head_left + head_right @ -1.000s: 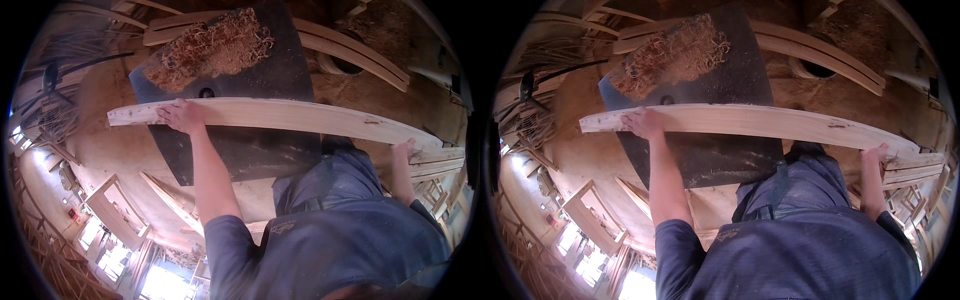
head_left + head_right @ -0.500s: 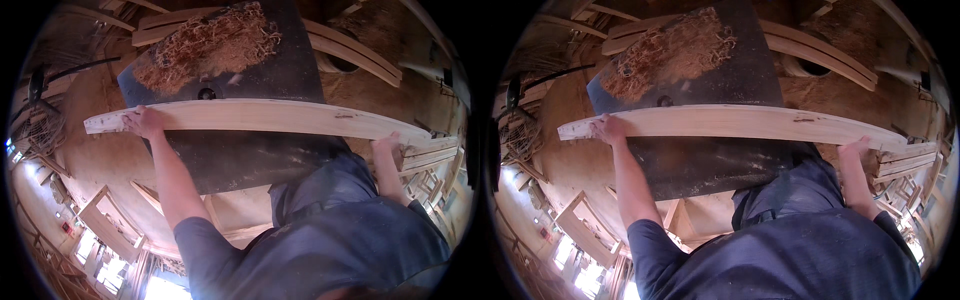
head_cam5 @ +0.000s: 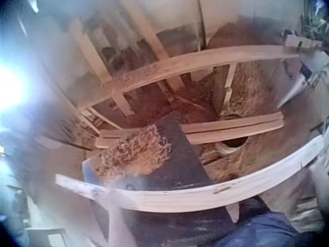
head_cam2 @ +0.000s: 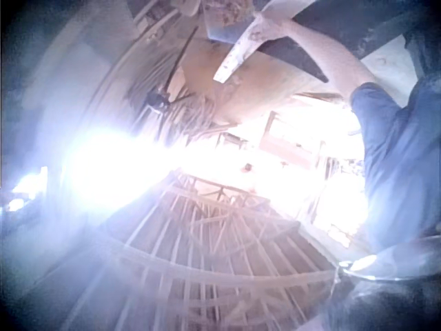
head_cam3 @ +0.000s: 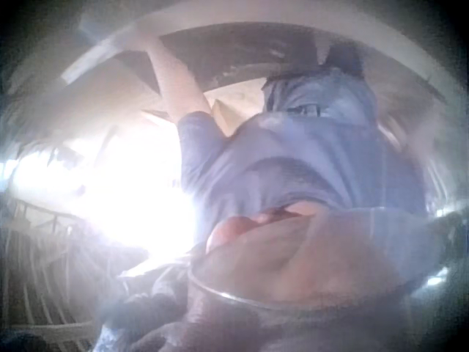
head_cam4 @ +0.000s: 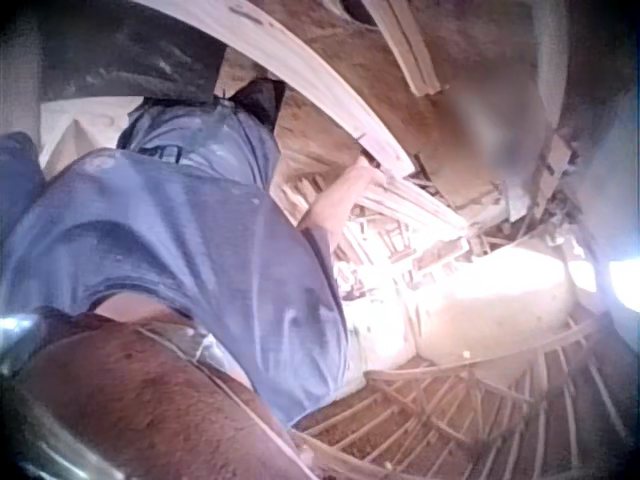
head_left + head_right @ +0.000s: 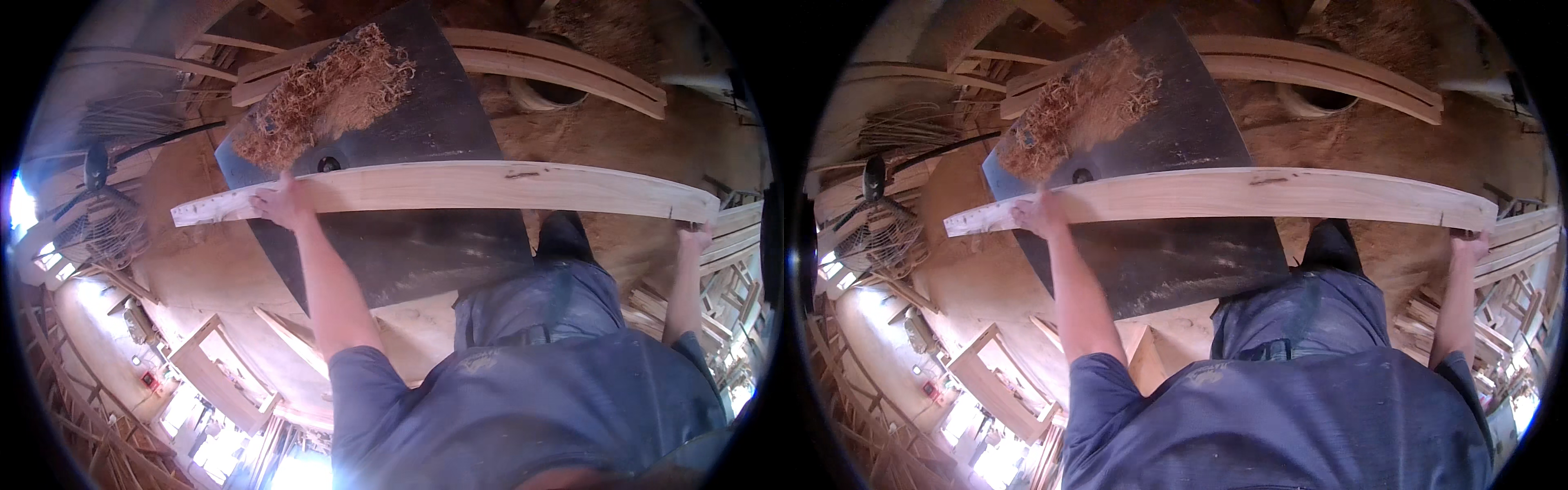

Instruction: The person uses a spindle moulder to shape a long wooden plank. They repeatedly feed the plank through the machine, flipping it to work on different edges and faces, while wood shavings accumulate on the table.

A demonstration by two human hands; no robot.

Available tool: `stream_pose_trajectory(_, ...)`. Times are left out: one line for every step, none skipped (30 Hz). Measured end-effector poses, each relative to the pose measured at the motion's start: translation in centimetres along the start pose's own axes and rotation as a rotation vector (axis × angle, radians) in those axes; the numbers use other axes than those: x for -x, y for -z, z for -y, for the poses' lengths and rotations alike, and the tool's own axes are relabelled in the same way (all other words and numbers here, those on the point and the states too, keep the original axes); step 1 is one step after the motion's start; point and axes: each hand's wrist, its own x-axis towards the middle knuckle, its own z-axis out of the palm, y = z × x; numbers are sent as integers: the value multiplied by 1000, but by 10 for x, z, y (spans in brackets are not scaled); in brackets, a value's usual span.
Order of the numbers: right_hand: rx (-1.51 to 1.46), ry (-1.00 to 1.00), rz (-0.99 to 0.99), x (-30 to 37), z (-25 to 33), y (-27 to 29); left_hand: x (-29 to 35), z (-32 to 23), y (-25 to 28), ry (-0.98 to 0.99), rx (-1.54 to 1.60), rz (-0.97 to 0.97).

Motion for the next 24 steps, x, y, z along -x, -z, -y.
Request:
stream_pose_trajectory(16,14,22,-20,8,3,12,-8,3,28,4,8)
stream_pose_trajectory(31,30,43,-43,17,9,24,-17,7,57,8,16)
stream_pose_trajectory(90,80,93,-69,27,21,40,-48,27,142,91,34)
stream_pose_trajectory(149,123,151,-97,34,30,52,-68,42,234,170,44)
stream_pose_trajectory(212,156,222,-125,37,32,59,-67,42,268,181,55)
stream_pose_trajectory(233,109,208,-151,42,30,64,-59,37,306,188,64)
stream_pose_trajectory(257,68,188,-178,52,29,73,-61,37,343,238,61)
stream_pose_trajectory(281,28,171,-202,62,27,82,-62,38,383,289,58)
stream_pose_trajectory(400,66,231,-244,90,49,94,-82,35,405,403,56)
stream_pose_trajectory(534,120,297,-277,120,61,107,-94,31,447,517,59)
stream_pose_trajectory(673,196,344,-301,159,74,121,-107,18,406,509,144)
stream_pose_trajectory(712,98,422,-298,138,66,135,-113,36,352,463,146)
stream_pose_trajectory(762,12,503,-289,124,51,150,-125,52,365,520,87)
stream_pose_trajectory(812,-65,580,-273,113,33,161,-135,64,378,584,39)
stream_pose_trajectory(817,-179,585,-252,104,19,166,-142,72,382,529,76)
stream_pose_trajectory(902,-168,614,-250,115,18,162,-126,58,301,425,147)
stream_pose_trajectory(988,-165,657,-247,117,9,154,-93,36,227,315,205)
stream_pose_trajectory(1075,-152,685,-249,123,9,154,-93,30,226,329,216)
stream_pose_trajectory(1093,-158,664,-250,124,8,153,-93,29,227,337,221)
stream_pose_trajectory(1109,-165,630,-251,127,15,159,-127,49,299,460,172)
stream_pose_trajectory(1124,-176,608,-250,126,18,160,-143,63,378,578,113)
stream_pose_trajectory(1122,-174,602,-248,122,14,159,-132,57,318,515,97)
stream_pose_trajectory(1119,-172,592,-245,119,13,158,-122,50,256,452,85)
stream_pose_trajectory(1116,-170,581,-243,114,9,155,-110,44,184,299,134)
